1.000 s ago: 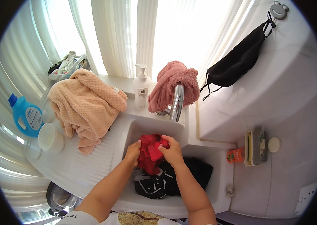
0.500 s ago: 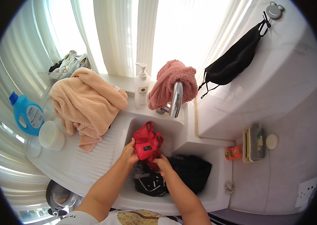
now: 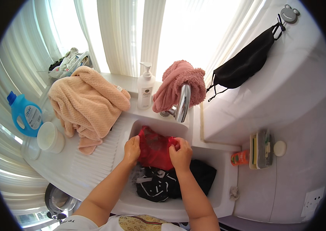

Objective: The person washes a red garment and a black-and-white striped garment by hand in a sink, using water and liquid from a white container.

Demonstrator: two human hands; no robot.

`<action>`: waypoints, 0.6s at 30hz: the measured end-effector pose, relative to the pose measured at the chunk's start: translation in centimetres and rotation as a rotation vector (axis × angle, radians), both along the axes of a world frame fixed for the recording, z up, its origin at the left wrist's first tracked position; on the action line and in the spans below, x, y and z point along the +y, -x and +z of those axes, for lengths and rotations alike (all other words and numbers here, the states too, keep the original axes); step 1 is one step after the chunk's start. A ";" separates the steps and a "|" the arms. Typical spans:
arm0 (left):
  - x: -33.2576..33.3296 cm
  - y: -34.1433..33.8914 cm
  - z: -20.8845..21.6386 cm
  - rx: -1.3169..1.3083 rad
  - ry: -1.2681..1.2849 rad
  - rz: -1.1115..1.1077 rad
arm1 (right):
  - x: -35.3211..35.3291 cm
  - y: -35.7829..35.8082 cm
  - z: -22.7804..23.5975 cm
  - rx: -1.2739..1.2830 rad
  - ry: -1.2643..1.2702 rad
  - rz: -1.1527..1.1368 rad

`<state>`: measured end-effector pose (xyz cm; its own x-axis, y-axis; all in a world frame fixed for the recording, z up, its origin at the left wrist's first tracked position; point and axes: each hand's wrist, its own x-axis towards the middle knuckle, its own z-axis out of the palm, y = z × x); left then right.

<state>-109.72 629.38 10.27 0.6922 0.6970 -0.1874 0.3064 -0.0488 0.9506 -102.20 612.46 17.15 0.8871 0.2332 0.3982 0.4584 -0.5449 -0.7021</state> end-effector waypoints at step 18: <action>-3.8 -2.5 -14.8 0.548 -1.033 -0.293 | 2.8 -1.0 -19.0 0.286 0.686 0.288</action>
<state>-107.21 625.57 -4.51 0.8521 0.5213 0.0474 0.5075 -0.8449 0.1689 -101.25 615.24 -1.86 0.8008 0.5794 -0.1514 0.4996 -0.7858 -0.3647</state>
